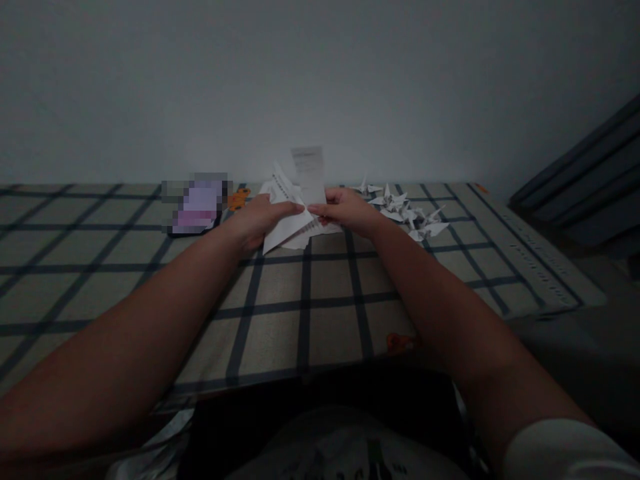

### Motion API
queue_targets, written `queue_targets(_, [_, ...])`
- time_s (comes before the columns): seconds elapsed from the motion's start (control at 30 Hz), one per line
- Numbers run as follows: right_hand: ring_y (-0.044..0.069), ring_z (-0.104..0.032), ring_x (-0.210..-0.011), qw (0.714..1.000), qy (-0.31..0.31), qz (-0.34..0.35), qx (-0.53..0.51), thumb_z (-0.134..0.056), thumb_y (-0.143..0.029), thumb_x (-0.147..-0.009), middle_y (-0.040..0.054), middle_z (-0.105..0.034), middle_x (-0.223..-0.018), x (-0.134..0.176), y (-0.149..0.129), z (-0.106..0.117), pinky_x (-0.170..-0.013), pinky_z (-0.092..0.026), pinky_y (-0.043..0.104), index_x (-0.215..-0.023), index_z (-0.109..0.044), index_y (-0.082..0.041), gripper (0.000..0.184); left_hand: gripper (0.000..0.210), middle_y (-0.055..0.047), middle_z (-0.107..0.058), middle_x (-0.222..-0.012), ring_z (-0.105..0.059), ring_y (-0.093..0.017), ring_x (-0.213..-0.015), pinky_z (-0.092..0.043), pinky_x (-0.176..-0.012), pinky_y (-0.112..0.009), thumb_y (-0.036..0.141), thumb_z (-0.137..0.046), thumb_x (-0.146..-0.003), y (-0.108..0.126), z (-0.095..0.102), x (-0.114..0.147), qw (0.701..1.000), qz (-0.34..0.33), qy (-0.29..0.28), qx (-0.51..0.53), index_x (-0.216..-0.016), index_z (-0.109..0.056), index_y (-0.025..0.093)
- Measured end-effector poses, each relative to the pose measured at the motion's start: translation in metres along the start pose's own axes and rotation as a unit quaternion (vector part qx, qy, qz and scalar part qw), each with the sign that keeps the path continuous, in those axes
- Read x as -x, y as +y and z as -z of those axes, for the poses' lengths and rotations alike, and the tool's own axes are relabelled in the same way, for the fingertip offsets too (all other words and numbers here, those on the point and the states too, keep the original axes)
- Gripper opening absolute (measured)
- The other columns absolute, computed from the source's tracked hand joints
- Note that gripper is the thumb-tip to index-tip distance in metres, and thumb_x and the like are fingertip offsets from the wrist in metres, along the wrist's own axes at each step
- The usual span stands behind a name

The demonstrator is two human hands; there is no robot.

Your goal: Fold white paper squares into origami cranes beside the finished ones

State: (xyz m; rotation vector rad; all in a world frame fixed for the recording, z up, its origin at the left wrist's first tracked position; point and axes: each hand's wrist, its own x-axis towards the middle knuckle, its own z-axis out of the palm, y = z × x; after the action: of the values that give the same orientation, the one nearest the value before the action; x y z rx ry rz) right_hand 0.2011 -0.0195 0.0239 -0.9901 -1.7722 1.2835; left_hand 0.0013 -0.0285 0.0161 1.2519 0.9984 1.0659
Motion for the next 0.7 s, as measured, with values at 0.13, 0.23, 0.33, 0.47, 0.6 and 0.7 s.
queue_targets(0.13, [0.008,-0.052,-0.060,0.999,0.001,0.014,0.030,-0.073,-0.026,-0.085,-0.0021,-0.059,-0.064,-0.0003,0.0033,0.0029,-0.056,-0.039,0.020,-0.077,-0.065,-0.014,0.016,0.042,-0.020,-0.077,-0.109,-0.074,-0.038,-0.102,-0.059,-0.090,-0.049,0.017,-0.082,-0.063,0.0035,-0.0022,0.0032,1.000,0.001,-0.009,0.002,-0.104,-0.075,0.013])
queue_targets(0.23, [0.008,-0.051,-0.059,0.999,0.008,0.018,0.038,-0.073,-0.029,-0.084,-0.0021,-0.059,-0.063,-0.0010,0.0059,0.0041,-0.055,-0.037,0.020,-0.077,-0.065,-0.013,0.019,0.044,-0.018,-0.076,-0.113,-0.073,-0.036,-0.107,-0.059,-0.092,-0.047,0.015,-0.082,-0.062,0.0034,-0.0016,0.0038,0.999,-0.021,-0.038,-0.002,-0.106,-0.075,0.013])
queue_targets(0.33, [0.008,-0.052,-0.059,1.000,0.011,0.008,0.025,-0.074,-0.028,-0.084,-0.0022,-0.059,-0.063,0.0000,0.0043,0.0033,-0.055,-0.037,0.020,-0.078,-0.065,-0.013,0.018,0.047,-0.018,-0.076,-0.114,-0.073,-0.036,-0.108,-0.059,-0.092,-0.047,0.016,-0.081,-0.064,0.0033,-0.0014,0.0044,0.999,-0.027,-0.032,-0.010,-0.110,-0.074,0.013])
queue_targets(0.47, [0.009,-0.053,-0.060,1.000,0.007,0.009,0.007,-0.073,-0.024,-0.083,-0.0015,-0.061,-0.065,0.0008,-0.0004,0.0009,-0.057,-0.041,0.021,-0.079,-0.066,-0.013,0.014,0.046,-0.020,-0.075,-0.116,-0.073,-0.037,-0.107,-0.059,-0.092,-0.047,0.014,-0.081,-0.063,0.0040,-0.0027,0.0049,1.000,-0.022,-0.019,-0.009,-0.109,-0.074,0.011])
queue_targets(0.6, [0.009,-0.055,-0.062,0.999,0.013,0.033,-0.007,-0.074,-0.024,-0.082,-0.0005,-0.064,-0.071,-0.0022,0.0024,0.0016,-0.058,-0.044,0.021,-0.082,-0.067,-0.014,0.013,0.048,-0.018,-0.076,-0.116,-0.073,-0.037,-0.106,-0.060,-0.091,-0.048,0.016,-0.080,-0.065,0.0017,-0.0004,0.0013,0.999,-0.033,-0.026,0.002,-0.112,-0.074,0.013])
queue_targets(0.7, [0.009,-0.055,-0.063,0.999,0.011,0.036,-0.012,-0.075,-0.029,-0.081,-0.0010,-0.062,-0.070,-0.0034,0.0064,0.0047,-0.058,-0.044,0.021,-0.082,-0.066,-0.014,0.018,0.048,-0.017,-0.077,-0.113,-0.074,-0.036,-0.104,-0.060,-0.090,-0.048,0.017,-0.081,-0.065,-0.0010,0.0031,-0.0024,0.999,-0.032,-0.023,-0.011,-0.113,-0.075,0.014])
